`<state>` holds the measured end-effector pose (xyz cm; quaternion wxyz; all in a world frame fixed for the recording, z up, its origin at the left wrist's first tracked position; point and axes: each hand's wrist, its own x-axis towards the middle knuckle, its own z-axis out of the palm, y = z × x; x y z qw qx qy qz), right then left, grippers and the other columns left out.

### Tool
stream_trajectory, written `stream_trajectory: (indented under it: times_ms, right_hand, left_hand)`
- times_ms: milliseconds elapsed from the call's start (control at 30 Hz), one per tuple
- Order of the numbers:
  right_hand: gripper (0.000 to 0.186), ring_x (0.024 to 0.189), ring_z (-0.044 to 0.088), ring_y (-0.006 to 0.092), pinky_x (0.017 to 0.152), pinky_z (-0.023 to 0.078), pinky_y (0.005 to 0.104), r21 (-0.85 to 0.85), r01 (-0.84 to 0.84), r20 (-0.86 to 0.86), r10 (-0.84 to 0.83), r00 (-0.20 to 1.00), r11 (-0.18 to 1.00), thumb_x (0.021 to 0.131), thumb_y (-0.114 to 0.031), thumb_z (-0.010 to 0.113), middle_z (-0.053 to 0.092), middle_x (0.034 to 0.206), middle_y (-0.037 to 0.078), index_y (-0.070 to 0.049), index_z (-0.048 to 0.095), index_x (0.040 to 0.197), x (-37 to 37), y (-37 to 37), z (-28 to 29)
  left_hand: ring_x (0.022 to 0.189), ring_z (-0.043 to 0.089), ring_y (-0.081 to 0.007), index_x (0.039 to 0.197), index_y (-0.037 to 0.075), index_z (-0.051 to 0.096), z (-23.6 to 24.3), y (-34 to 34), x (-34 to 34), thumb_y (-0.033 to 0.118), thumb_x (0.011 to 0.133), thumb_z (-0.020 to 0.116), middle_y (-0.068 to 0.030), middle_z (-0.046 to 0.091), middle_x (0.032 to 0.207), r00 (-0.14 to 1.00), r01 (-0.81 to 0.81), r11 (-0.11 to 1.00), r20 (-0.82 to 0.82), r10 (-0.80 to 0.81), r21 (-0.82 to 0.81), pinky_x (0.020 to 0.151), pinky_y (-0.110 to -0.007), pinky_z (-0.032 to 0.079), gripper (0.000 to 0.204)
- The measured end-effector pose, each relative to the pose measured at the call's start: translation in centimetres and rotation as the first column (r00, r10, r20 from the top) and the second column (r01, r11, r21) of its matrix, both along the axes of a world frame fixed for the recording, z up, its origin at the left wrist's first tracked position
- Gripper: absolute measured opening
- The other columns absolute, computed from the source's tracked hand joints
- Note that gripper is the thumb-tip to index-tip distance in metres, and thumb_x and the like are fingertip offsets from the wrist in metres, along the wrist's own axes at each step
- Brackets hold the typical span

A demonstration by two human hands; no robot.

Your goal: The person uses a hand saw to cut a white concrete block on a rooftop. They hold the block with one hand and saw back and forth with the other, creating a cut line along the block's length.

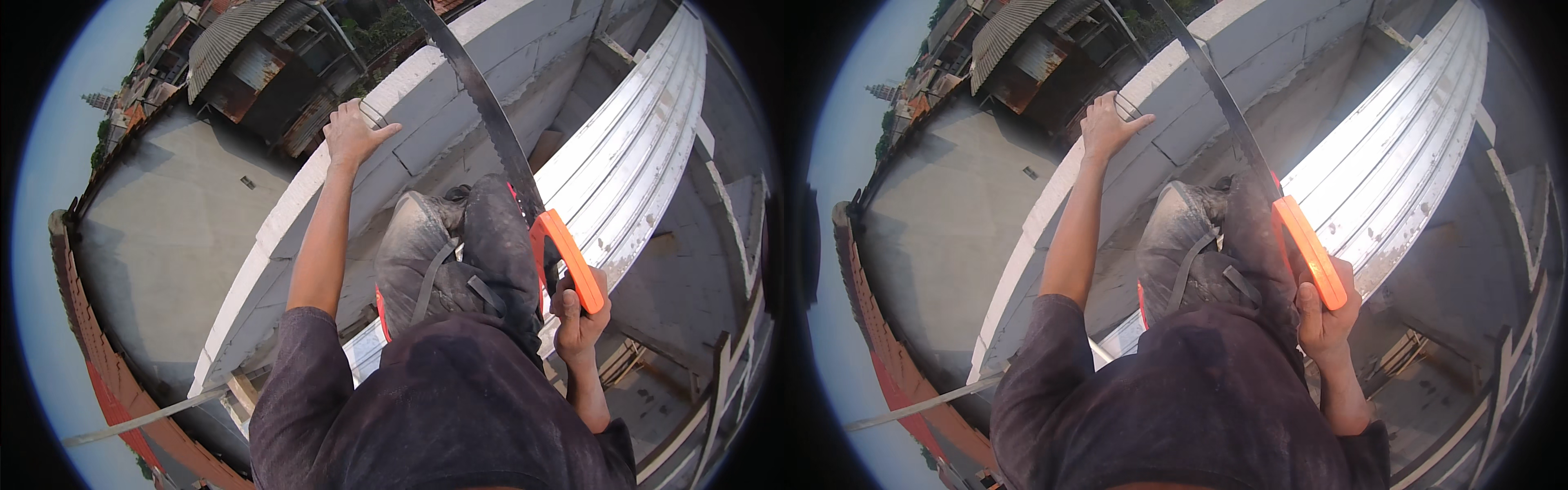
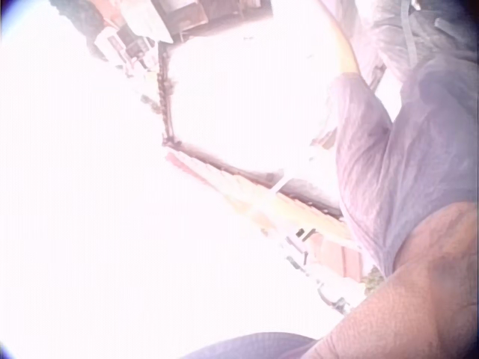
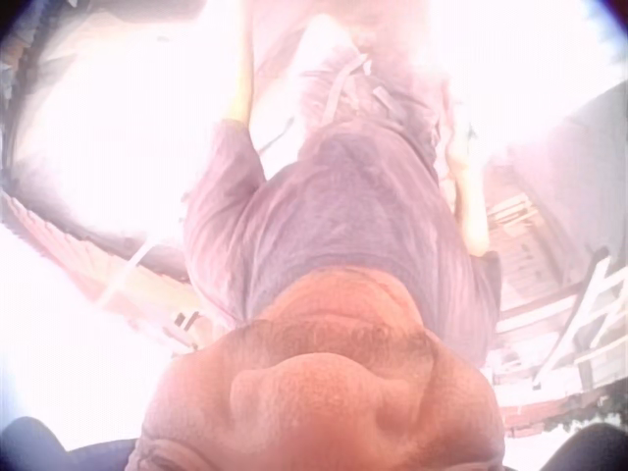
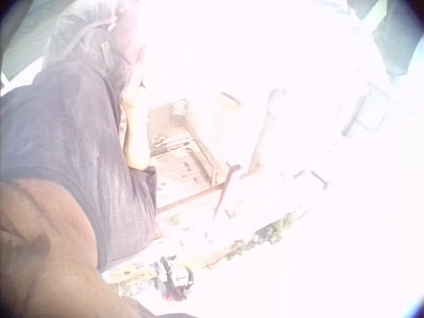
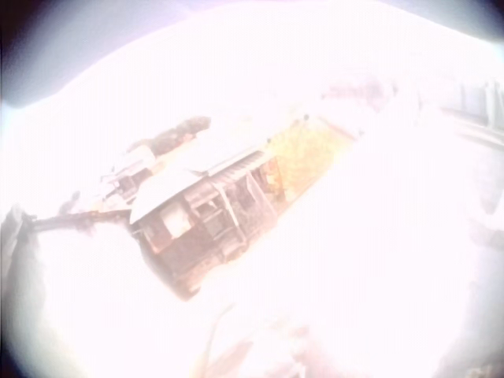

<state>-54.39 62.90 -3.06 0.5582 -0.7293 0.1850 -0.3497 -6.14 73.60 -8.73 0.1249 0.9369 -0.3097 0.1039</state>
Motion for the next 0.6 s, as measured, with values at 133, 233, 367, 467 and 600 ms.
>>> stream_trajectory:
  times_ms: [133, 233, 367, 467, 600]
  right_hand:
    - [0.039, 0.057, 0.045, 0.0059, 0.051, 0.039, 0.0234, 0.054, 0.083, 0.062, -0.087, 0.994, 0.995, 0.114, -0.033, 0.059, 0.053, 0.084, 0.003, 0.003, 0.056, 0.127, 0.6, -0.3, -1.0]
    - [0.035, 0.058, 0.046, 0.0063, 0.051, 0.04, 0.0233, 0.08, 0.109, 0.054, -0.114, 0.992, 0.991, 0.114, -0.031, 0.059, 0.052, 0.085, 0.003, 0.002, 0.055, 0.126, 0.0, -0.3, -1.6]
    - [0.034, 0.058, 0.046, 0.0061, 0.051, 0.039, 0.023, 0.092, 0.091, 0.05, -0.096, 0.994, 0.992, 0.114, -0.03, 0.059, 0.053, 0.086, 0.004, 0.002, 0.055, 0.125, -0.9, -0.7, -2.2]
    - [0.033, 0.058, 0.047, 0.0058, 0.051, 0.039, 0.0229, 0.131, 0.085, 0.024, -0.089, 0.996, 0.988, 0.114, -0.03, 0.059, 0.055, 0.087, 0.004, 0.001, 0.055, 0.124, -1.3, -0.6, -3.1]
    - [0.029, 0.059, 0.048, 0.0055, 0.053, 0.039, 0.0227, 0.206, 0.091, 0.048, -0.103, 0.993, 0.974, 0.114, -0.026, 0.058, 0.056, 0.085, 0.003, 0.002, 0.057, 0.122, -0.8, 0.1, -2.5]
  left_hand:
    - [0.136, 0.057, -0.0353, 0.148, 0.001, 0.056, -0.4, -1.5, 0.4, 0.062, 0.07, 0.095, -0.019, 0.062, 0.144, 0.998, -0.063, 0.995, -0.011, 0.064, 0.072, 0.11, -0.053, 0.047, 0.106]
    - [0.136, 0.057, -0.0365, 0.146, 0.001, 0.056, 0.5, -1.8, 0.7, 0.057, 0.067, 0.098, -0.019, 0.062, 0.144, 0.992, -0.068, 0.98, -0.094, 0.087, 0.188, 0.11, -0.053, 0.047, 0.106]
    - [0.137, 0.056, -0.0369, 0.143, 0.001, 0.056, 0.8, -2.0, 1.1, 0.055, 0.066, 0.099, -0.019, 0.063, 0.143, 0.982, -0.074, 0.981, -0.155, 0.103, 0.181, 0.11, -0.053, 0.046, 0.104]
    - [0.137, 0.056, -0.0363, 0.143, 0.0, 0.055, 0.2, -1.6, 1.4, 0.055, 0.067, 0.099, -0.019, 0.063, 0.143, 0.985, -0.062, 0.986, -0.149, 0.085, 0.154, 0.111, -0.053, 0.045, 0.104]
    - [0.137, 0.056, -0.0361, 0.145, 0.0, 0.054, 0.1, -1.7, 1.1, 0.054, 0.068, 0.098, -0.0192, 0.062, 0.144, 0.988, -0.038, 0.992, -0.144, 0.055, 0.123, 0.112, -0.052, 0.044, 0.104]
